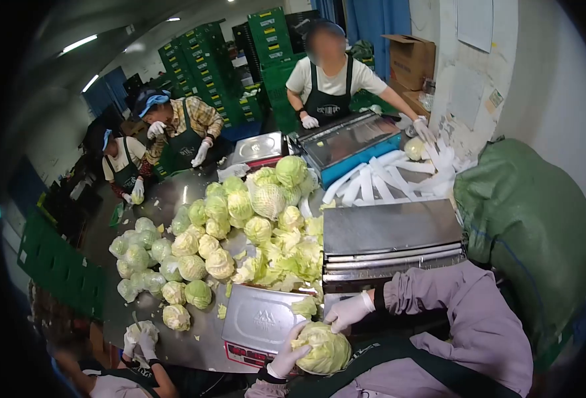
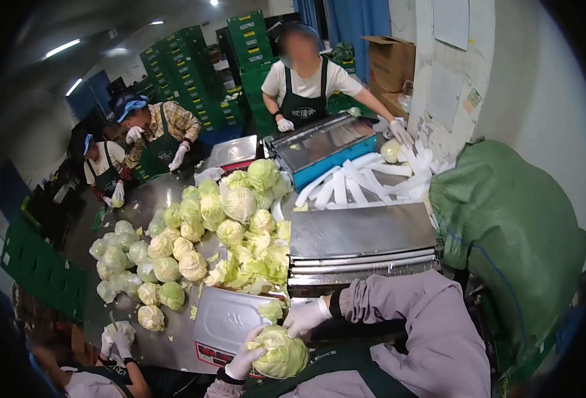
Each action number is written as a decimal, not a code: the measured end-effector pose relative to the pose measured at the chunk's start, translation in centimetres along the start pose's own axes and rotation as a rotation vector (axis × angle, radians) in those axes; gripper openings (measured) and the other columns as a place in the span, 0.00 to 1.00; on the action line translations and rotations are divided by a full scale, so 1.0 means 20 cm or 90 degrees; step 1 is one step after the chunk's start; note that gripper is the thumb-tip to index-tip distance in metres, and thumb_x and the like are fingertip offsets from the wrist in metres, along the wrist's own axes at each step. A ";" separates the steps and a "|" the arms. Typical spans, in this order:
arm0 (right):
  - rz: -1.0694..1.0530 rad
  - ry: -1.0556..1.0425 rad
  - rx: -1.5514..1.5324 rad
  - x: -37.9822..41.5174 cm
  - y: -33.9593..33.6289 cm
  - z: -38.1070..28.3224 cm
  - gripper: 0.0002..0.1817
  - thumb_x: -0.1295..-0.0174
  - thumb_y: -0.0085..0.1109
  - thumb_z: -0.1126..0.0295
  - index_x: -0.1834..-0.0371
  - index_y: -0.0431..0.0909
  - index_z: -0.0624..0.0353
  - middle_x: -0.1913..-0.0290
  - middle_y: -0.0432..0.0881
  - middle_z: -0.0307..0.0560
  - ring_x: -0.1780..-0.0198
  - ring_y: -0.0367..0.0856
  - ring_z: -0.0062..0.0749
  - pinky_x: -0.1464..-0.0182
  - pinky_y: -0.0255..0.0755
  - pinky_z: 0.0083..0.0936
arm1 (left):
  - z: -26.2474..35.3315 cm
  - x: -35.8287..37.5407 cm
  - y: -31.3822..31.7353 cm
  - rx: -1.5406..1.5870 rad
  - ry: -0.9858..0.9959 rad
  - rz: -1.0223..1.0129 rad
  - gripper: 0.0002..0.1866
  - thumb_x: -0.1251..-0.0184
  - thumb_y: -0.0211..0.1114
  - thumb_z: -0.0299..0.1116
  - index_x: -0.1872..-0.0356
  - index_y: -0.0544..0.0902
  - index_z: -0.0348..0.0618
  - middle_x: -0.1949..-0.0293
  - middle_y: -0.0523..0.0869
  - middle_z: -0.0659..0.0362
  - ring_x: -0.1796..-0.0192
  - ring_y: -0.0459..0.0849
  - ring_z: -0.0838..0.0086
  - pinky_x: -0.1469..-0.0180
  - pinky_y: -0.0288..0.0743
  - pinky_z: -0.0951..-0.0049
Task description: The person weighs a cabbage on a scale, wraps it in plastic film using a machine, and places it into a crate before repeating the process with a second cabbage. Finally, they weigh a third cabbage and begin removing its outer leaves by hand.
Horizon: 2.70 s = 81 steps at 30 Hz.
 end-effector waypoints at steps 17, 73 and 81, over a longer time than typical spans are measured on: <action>0.275 0.010 0.011 0.02 -0.07 0.06 0.18 0.34 0.53 0.59 0.49 0.82 0.58 0.57 0.86 0.50 0.53 0.84 0.36 0.47 0.74 0.29 | -0.19 0.06 -0.08 0.175 -0.018 0.040 0.41 0.40 0.65 0.41 0.28 0.57 0.38 0.34 0.69 0.48 0.32 0.69 0.60 0.29 0.62 0.60; 0.426 -0.336 0.338 0.29 -0.14 -1.02 0.38 0.47 0.71 0.66 0.33 0.67 0.63 0.32 0.68 0.58 0.31 0.66 0.48 0.30 0.59 0.36 | -0.06 0.34 0.03 0.822 0.122 0.012 0.44 0.38 0.52 0.68 0.32 0.66 0.39 0.34 0.69 0.43 0.34 0.69 0.48 0.31 0.63 0.46; 0.205 -0.258 0.186 0.21 0.22 -0.81 0.55 0.48 0.73 0.56 0.24 0.47 0.65 0.28 0.57 0.67 0.28 0.60 0.52 0.28 0.56 0.34 | -0.04 0.35 0.03 0.761 0.192 0.118 0.35 0.34 0.53 0.62 0.36 0.70 0.45 0.35 0.68 0.49 0.31 0.66 0.53 0.31 0.61 0.42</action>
Point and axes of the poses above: each hand's wrist, its own x-axis away from the middle knuckle, its own y-axis out of the palm, z = x × y, the point moved 10 cm from there along -x, towards the middle knuckle
